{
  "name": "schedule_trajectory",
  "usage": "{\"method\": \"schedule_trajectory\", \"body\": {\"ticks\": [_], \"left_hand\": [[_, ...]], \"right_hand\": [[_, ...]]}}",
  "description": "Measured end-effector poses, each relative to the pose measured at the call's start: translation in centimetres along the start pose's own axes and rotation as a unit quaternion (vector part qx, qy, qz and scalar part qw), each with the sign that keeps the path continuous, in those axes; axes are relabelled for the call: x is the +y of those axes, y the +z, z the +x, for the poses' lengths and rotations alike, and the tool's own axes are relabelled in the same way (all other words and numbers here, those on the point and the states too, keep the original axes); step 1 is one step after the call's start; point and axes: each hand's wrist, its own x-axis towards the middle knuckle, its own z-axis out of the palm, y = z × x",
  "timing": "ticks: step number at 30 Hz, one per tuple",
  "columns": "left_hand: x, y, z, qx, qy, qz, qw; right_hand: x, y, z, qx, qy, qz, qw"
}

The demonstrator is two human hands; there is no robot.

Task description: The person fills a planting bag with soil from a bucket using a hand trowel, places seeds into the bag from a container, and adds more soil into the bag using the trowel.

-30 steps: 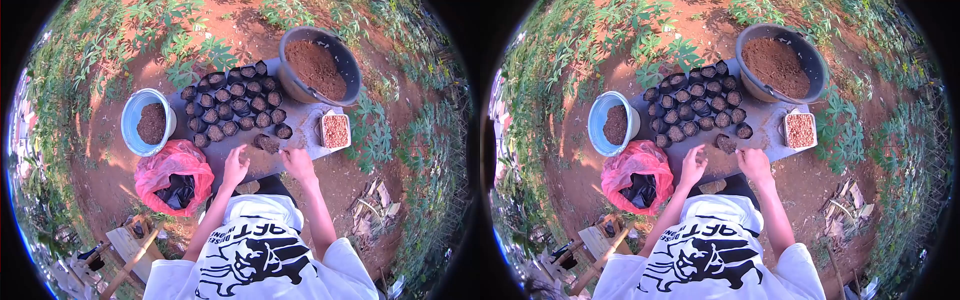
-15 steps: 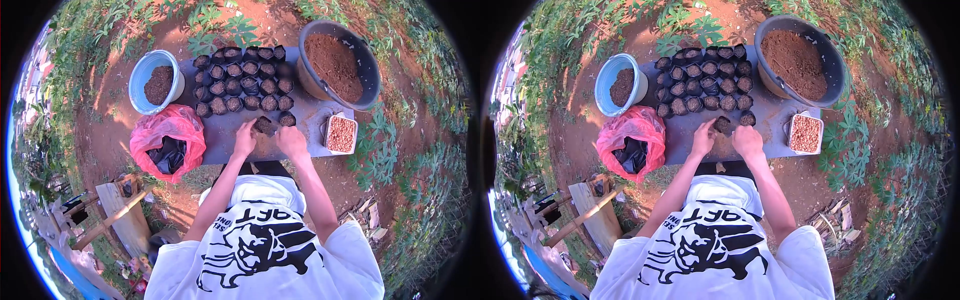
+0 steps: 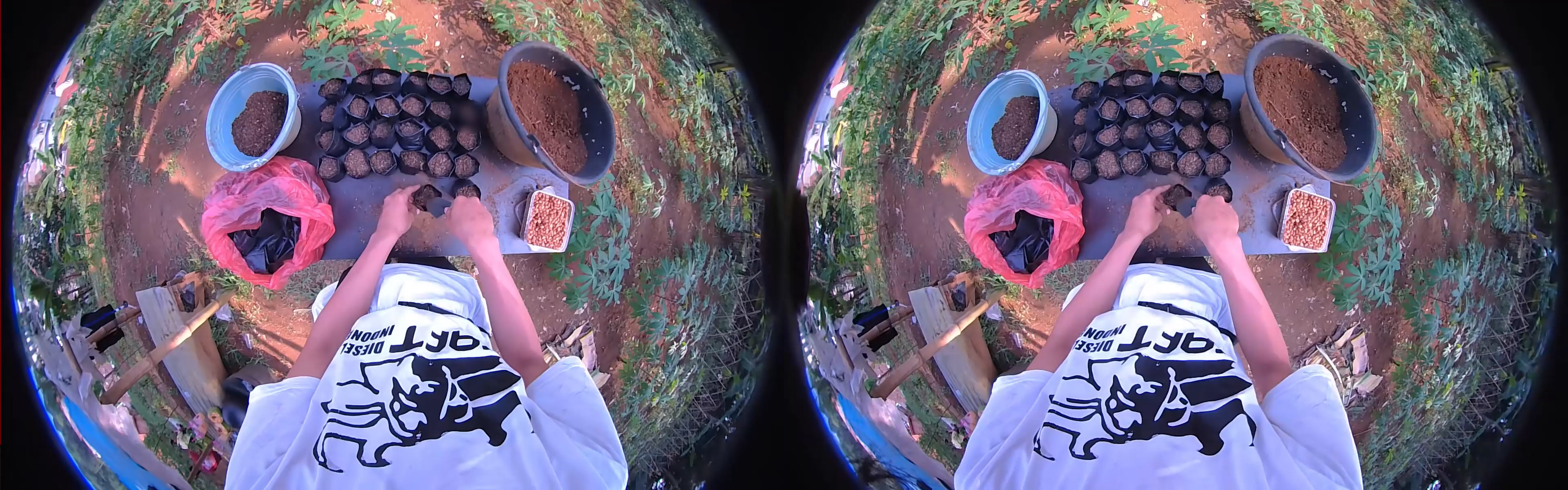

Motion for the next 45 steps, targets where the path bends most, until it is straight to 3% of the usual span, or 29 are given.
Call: {"method": "schedule_trajectory", "body": {"ticks": [26,38,41,44,45], "left_hand": [[0.5,0.1,0.5,-0.021,-0.035,0.028,0.999],[2.1,-0.9,0.8,-0.042,-0.032,0.029,0.998],[0.8,-0.5,1.5,-0.066,-0.035,0.031,0.997],[2.5,-2.1,1.8,-0.144,-0.099,0.064,0.982],[3.0,-2.3,1.7,-0.121,-0.053,0.078,0.988]], "right_hand": [[-0.2,0.0,0.5,-0.020,-0.004,-0.062,0.998],[1.8,-1.8,-1.4,0.047,0.020,0.025,0.998],[4.1,-1.3,-1.9,0.069,0.015,0.048,0.996],[5.5,-1.2,-2.8,0.065,0.042,0.062,0.995],[5.9,-1.1,-3.1,0.070,0.048,0.069,0.994]]}}
